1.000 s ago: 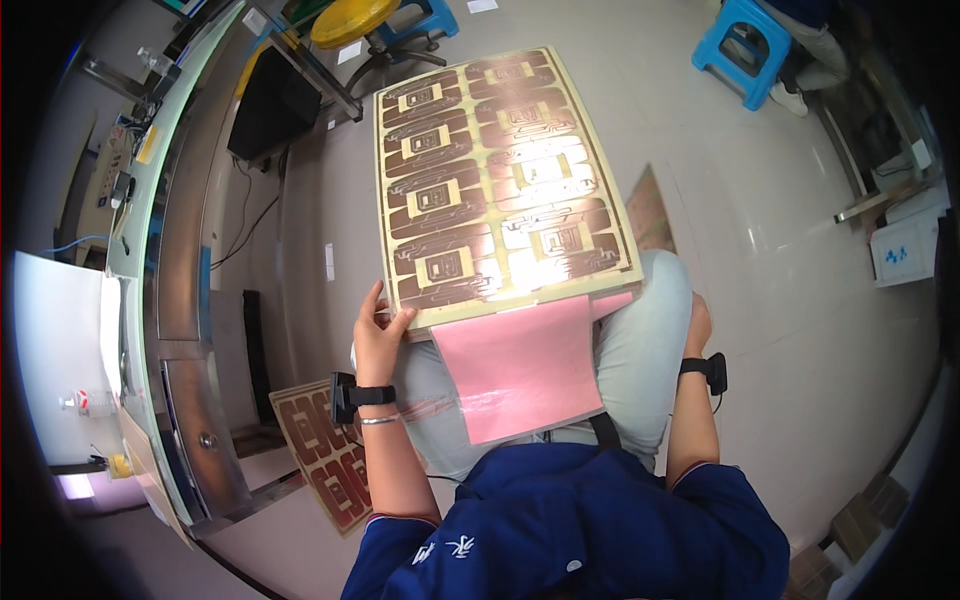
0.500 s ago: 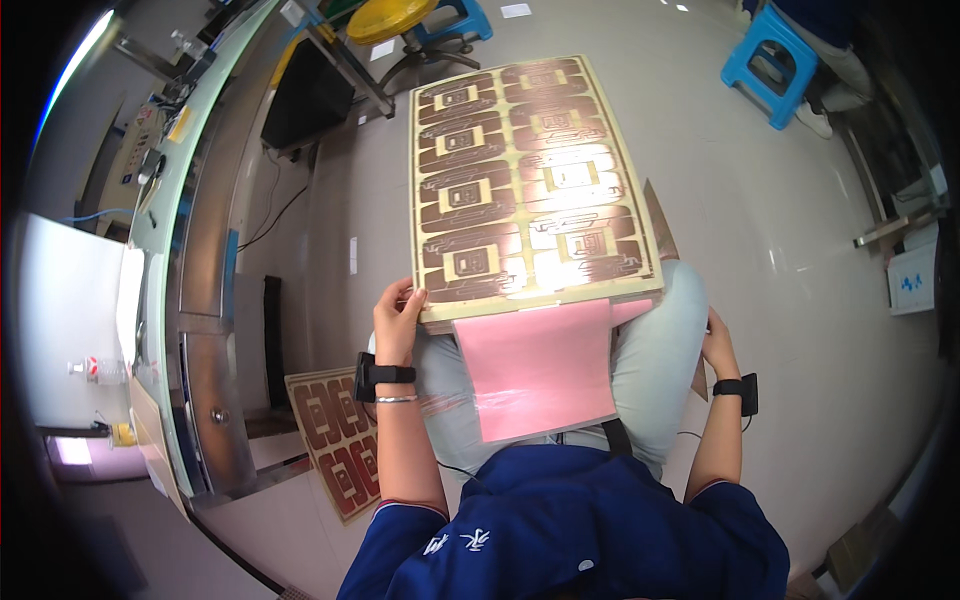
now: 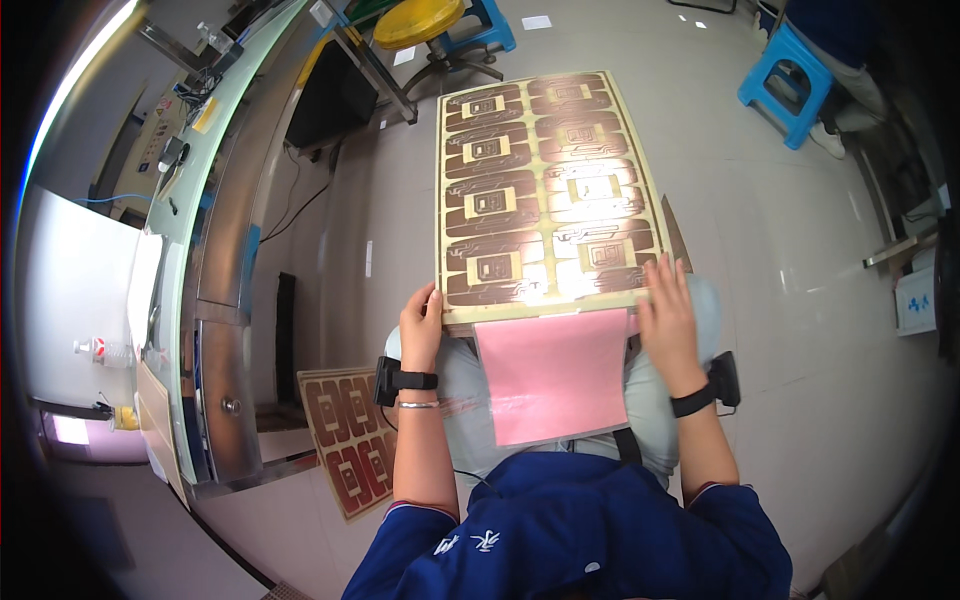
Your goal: Inspecting flexible copper circuit board sheets by removing them from a binder and checking their surfaces.
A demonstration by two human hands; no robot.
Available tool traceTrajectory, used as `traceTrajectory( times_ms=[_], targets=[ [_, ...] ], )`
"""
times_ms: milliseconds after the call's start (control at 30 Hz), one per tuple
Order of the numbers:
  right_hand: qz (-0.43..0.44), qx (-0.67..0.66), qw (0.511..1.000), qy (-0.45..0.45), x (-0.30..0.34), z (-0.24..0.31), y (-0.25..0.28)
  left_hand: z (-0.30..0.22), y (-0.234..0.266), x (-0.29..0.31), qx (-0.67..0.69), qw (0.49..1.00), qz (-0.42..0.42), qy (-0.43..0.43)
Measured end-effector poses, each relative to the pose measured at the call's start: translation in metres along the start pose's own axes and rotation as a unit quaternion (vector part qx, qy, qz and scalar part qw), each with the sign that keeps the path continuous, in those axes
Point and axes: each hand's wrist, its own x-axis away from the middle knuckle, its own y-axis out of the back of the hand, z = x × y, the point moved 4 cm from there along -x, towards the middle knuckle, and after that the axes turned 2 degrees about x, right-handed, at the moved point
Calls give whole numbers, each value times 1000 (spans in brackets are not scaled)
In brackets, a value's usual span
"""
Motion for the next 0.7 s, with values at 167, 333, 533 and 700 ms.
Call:
traceTrajectory(
  times_ms=[167,333,533,700],
  targets=[
    [42,96,994,41,9,18,-12,-15,-7,8,29,999,15,36],
    [45,91,994,45,9,19,-12,-21,2,8,56,998,-33,-12],
    [46,105,992,49,8,25,-11,-31,-2,15,-47,997,-40,-40],
    [44,117,991,56,8,29,-10,-48,3,21,-61,993,-59,-87]
  ],
)
